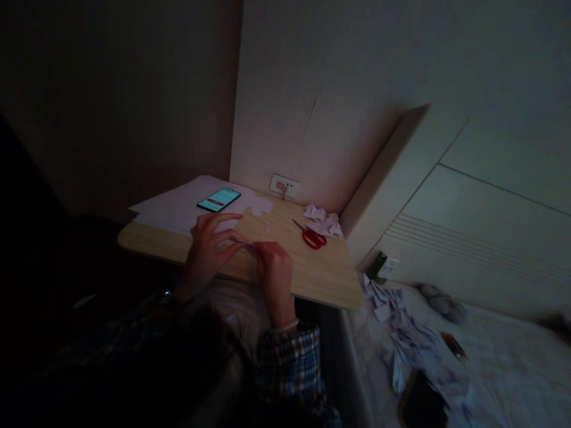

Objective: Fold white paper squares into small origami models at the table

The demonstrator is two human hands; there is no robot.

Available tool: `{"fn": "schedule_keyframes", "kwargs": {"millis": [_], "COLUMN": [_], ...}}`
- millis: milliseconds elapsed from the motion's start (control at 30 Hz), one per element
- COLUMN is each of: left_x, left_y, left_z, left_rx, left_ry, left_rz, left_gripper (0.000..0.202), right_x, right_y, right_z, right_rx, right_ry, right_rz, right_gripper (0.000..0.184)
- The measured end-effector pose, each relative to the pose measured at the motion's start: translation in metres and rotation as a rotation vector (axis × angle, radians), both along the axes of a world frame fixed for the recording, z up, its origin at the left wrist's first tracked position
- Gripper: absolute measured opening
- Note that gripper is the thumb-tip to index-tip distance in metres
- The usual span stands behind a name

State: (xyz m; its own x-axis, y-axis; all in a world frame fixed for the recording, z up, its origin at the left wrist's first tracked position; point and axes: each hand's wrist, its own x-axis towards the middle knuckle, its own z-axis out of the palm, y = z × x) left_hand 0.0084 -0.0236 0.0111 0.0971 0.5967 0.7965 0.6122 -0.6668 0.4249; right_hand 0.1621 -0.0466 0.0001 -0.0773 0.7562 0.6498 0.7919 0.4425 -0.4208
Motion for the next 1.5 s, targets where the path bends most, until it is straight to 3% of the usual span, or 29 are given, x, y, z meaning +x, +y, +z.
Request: {"fn": "schedule_keyframes", "kwargs": {"millis": [200, 400, 533, 633, 833, 900, 967, 1200, 1333, 1400, 1500], "left_x": [0.003, -0.002, -0.016, -0.020, -0.005, -0.002, -0.002, -0.008, -0.013, -0.012, -0.006], "left_y": [-0.002, -0.001, 0.008, 0.014, 0.011, 0.009, 0.007, 0.007, 0.015, 0.016, 0.013], "left_z": [-0.002, -0.001, 0.000, -0.002, -0.010, -0.010, -0.008, -0.007, -0.015, -0.017, -0.017], "left_rx": [0.006, 0.036, 0.119, 0.088, 0.066, 0.071, 0.064, 0.009, 0.003, -0.007, -0.045], "left_ry": [-0.047, -0.140, -0.306, -0.378, -0.257, -0.231, -0.243, -0.384, -0.548, -0.548, -0.503], "left_rz": [0.044, 0.000, -0.036, -0.017, -0.133, -0.152, -0.167, -0.213, -0.178, -0.170, -0.187], "left_gripper": [0.017, 0.017, 0.012, 0.010, 0.012, 0.013, 0.013, 0.012, 0.009, 0.008, 0.009], "right_x": [-0.008, -0.005, 0.034, 0.050, 0.006, -0.006, -0.008, 0.030, 0.049, 0.045, 0.025], "right_y": [-0.003, -0.005, 0.002, 0.006, -0.001, -0.003, -0.004, 0.005, 0.007, 0.006, 0.003], "right_z": [0.007, 0.012, 0.004, 0.000, 0.012, 0.016, 0.017, 0.007, 0.003, 0.004, 0.008], "right_rx": [0.102, 0.119, 0.186, 0.227, 0.156, 0.160, 0.161, 0.190, 0.193, 0.192, 0.103], "right_ry": [0.071, 0.013, 0.087, 0.198, 0.203, 0.191, 0.188, 0.178, 0.346, 0.373, 0.286], "right_rz": [0.121, 0.120, -0.043, -0.167, 0.067, 0.100, 0.104, -0.038, -0.152, -0.096, 0.103], "right_gripper": [0.020, 0.020, 0.021, 0.020, 0.019, 0.007, 0.008, 0.006, 0.006, 0.008, 0.020]}}
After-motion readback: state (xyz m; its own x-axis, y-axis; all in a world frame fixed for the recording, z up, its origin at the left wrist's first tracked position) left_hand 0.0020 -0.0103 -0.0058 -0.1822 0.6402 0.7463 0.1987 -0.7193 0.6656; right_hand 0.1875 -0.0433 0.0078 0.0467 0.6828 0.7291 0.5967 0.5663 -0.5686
